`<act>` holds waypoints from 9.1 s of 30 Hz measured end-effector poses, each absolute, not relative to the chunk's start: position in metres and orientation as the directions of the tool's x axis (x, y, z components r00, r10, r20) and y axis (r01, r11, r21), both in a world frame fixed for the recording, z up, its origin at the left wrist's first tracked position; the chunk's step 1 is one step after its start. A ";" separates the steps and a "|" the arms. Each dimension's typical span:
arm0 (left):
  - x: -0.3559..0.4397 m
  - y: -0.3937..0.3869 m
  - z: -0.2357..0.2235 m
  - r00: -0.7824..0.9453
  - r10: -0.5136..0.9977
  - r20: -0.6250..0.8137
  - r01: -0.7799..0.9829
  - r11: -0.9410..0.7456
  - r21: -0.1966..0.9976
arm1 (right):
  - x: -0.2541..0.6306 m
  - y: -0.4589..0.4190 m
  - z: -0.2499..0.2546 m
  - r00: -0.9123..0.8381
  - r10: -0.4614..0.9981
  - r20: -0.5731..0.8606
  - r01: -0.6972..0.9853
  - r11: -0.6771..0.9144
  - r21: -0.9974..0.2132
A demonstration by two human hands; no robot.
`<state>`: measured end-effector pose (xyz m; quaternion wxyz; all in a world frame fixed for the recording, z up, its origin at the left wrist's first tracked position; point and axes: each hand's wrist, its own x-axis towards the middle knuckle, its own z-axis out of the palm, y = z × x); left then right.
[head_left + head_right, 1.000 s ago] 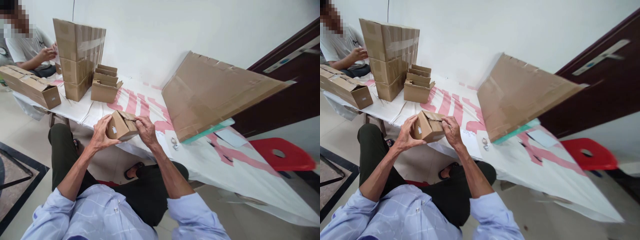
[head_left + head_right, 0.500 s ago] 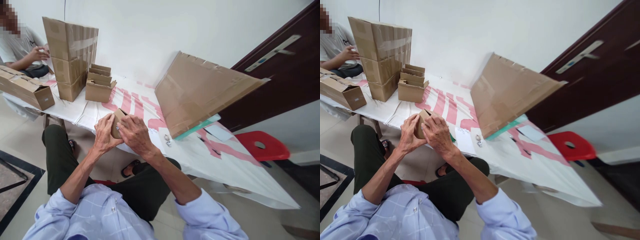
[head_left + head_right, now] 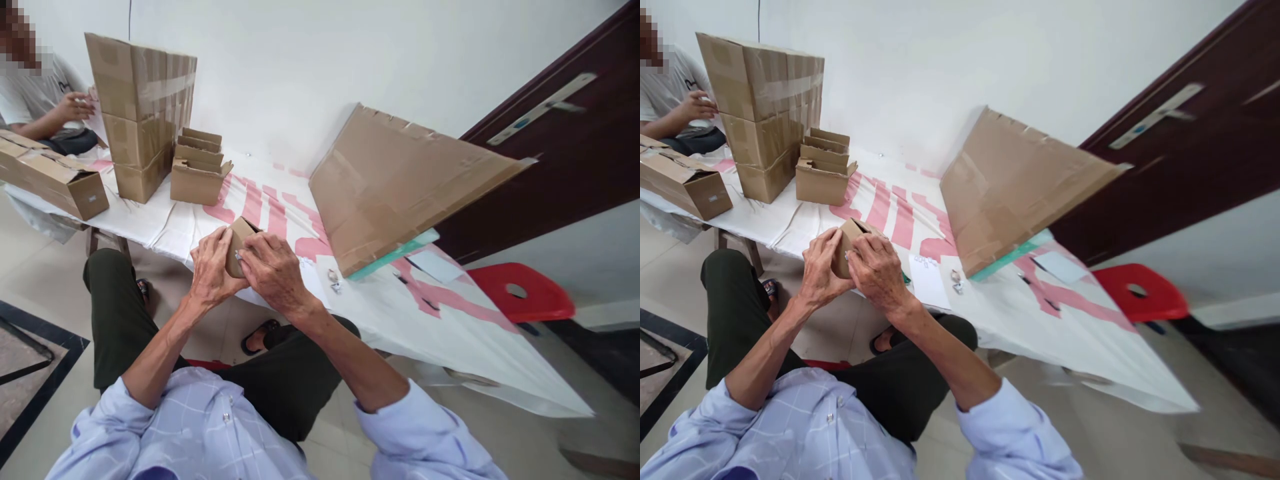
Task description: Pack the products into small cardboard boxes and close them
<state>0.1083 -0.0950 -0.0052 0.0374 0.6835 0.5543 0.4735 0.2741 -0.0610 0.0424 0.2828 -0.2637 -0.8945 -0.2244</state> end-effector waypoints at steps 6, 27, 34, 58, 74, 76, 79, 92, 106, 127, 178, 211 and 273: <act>0.114 -0.095 -0.003 -0.068 0.788 0.611 0.726 -0.381 0.572 | 0.275 -0.064 0.043 -0.699 0.333 0.633 0.601 0.753 0.268; 0.122 -0.098 0.001 -0.069 0.788 0.612 0.736 -0.374 0.564 | 0.278 -0.063 0.045 -0.660 0.375 0.651 0.627 0.753 0.202; 0.121 -0.098 0.000 -0.061 0.798 0.600 0.736 -0.370 0.567 | 0.280 -0.065 0.047 -0.675 0.394 0.624 0.619 0.763 0.188; 0.123 -0.100 0.000 -0.055 0.801 0.597 0.743 -0.366 0.560 | 0.277 -0.067 0.050 -0.680 0.387 0.622 0.643 0.723 0.253; 0.124 -0.100 0.002 -0.045 0.805 0.592 0.769 -0.350 0.535 | 0.268 -0.063 0.049 -0.736 0.371 0.567 0.645 0.640 0.418; 0.124 -0.100 0.002 -0.056 0.808 0.587 0.770 -0.339 0.540 | 0.269 -0.062 0.049 -0.744 0.367 0.559 0.636 0.645 0.423; 0.124 -0.100 0.002 -0.058 0.809 0.584 0.771 -0.335 0.541 | 0.271 -0.062 0.049 -0.749 0.364 0.553 0.625 0.664 0.410; 0.122 -0.100 0.002 -0.053 0.809 0.585 0.776 -0.336 0.535 | 0.282 -0.069 0.059 -0.549 0.390 0.739 0.480 0.871 -0.103; 0.026 -0.063 -0.020 -0.092 0.856 0.509 0.493 -0.405 0.770 | 0.367 -0.002 0.043 -0.061 0.842 0.535 0.310 0.526 -0.792; -0.014 -0.032 -0.011 -0.413 0.630 0.658 0.834 -0.029 0.551 | 0.411 0.080 -0.093 0.125 0.983 0.132 0.434 0.065 -0.899; 0.204 0.092 -0.048 0.763 0.646 -0.006 0.641 -0.755 0.139 | 0.445 0.119 -0.088 0.201 0.967 0.158 0.299 0.092 -0.950; 0.202 0.102 -0.098 0.701 0.633 0.330 0.547 -0.773 0.321 | 0.439 0.121 -0.119 0.176 0.974 0.142 0.615 0.003 -0.789; 0.194 0.089 -0.090 0.636 0.659 0.403 0.552 -0.752 0.359 | 0.456 0.133 -0.114 0.216 0.969 0.119 0.500 -0.006 -0.866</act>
